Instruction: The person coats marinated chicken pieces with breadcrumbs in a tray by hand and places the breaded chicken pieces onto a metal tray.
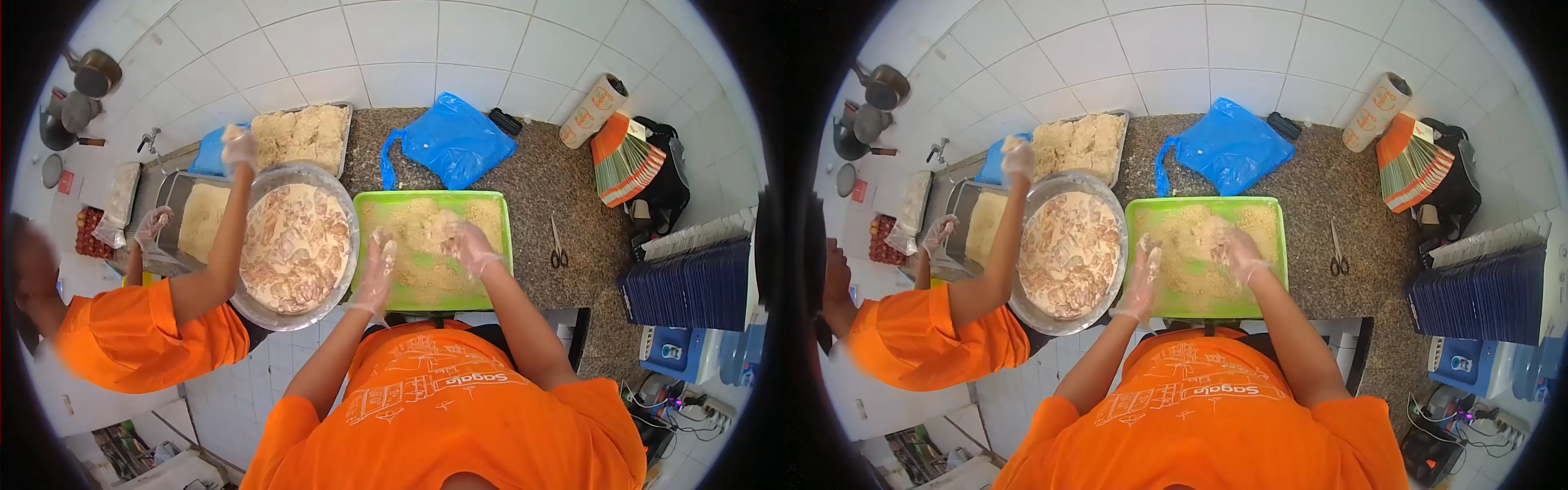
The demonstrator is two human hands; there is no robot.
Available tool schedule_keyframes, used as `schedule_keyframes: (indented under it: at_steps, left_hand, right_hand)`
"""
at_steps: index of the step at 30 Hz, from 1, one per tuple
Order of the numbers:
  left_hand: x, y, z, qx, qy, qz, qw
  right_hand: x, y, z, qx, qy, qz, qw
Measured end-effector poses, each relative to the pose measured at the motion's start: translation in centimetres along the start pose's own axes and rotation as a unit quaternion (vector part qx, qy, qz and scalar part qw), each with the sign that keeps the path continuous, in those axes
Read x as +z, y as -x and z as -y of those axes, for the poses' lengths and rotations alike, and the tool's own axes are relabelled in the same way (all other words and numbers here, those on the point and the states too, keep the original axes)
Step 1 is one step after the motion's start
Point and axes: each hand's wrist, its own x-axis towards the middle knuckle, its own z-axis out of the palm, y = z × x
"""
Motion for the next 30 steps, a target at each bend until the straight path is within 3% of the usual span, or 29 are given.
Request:
schedule_keyframes:
  at_steps: [3, 6, 9, 10, 12, 15, 17, 21, 23, 24, 26, 27, 29, 30]
  left_hand:
    - [-1.8, 2.0, -1.9, -0.054, 0.076, 0.043, 0.995]
    - [-3.5, 4.4, -5.2, -0.103, 0.146, 0.058, 0.982]
    - [-6.5, 5.6, -2.3, -0.066, 0.221, 0.064, 0.971]
    - [-7.0, 6.3, -2.5, -0.066, 0.242, 0.018, 0.968]
    - [-9.0, 7.0, -2.4, -0.070, 0.269, -0.011, 0.960]
    - [-11.6, 8.5, -4.0, -0.093, 0.307, -0.073, 0.944]
    - [-13.5, 9.0, -3.7, -0.088, 0.309, -0.099, 0.942]
    - [-15.9, 10.3, -4.2, -0.088, 0.334, -0.148, 0.927]
    - [-17.1, 10.5, -4.6, -0.085, 0.340, -0.151, 0.924]
    - [-17.7, 10.7, -4.4, -0.083, 0.336, -0.156, 0.925]
    - [-18.8, 10.9, -2.9, -0.097, 0.350, -0.187, 0.913]
    - [-19.3, 11.0, -2.7, -0.097, 0.349, -0.189, 0.913]
    - [-20.0, 11.3, -2.5, -0.088, 0.354, -0.210, 0.907]
    - [-20.4, 11.4, -1.6, -0.102, 0.367, -0.237, 0.894]
  right_hand:
    - [-0.8, -1.2, 1.1, 0.058, -0.081, 0.000, 0.995]
    - [0.1, -1.2, 3.5, 0.056, -0.093, 0.045, 0.993]
    - [2.1, -3.9, 6.3, 0.047, -0.070, 0.069, 0.994]
    - [7.0, -0.7, 9.1, 0.021, -0.072, 0.081, 0.994]
    - [10.0, -3.3, 11.2, 0.005, -0.019, 0.103, 0.994]
    - [13.7, -9.4, 14.0, -0.009, 0.076, 0.133, 0.988]
    - [18.9, -11.7, 15.1, -0.080, 0.118, 0.131, 0.981]
    - [25.5, -21.8, 15.5, -0.072, 0.174, 0.216, 0.958]
    - [29.0, -25.8, 15.0, -0.303, 0.415, 0.246, 0.822]
    - [29.7, -29.1, 15.2, -0.306, 0.414, 0.247, 0.821]
    - [31.0, -34.8, 15.3, -0.324, 0.537, 0.254, 0.737]
    - [32.1, -35.1, 15.3, -0.324, 0.535, 0.256, 0.737]
    - [34.3, -34.8, 15.5, -0.165, 0.520, 0.081, 0.834]
    - [34.3, -35.8, 15.4, -0.162, 0.520, 0.081, 0.835]
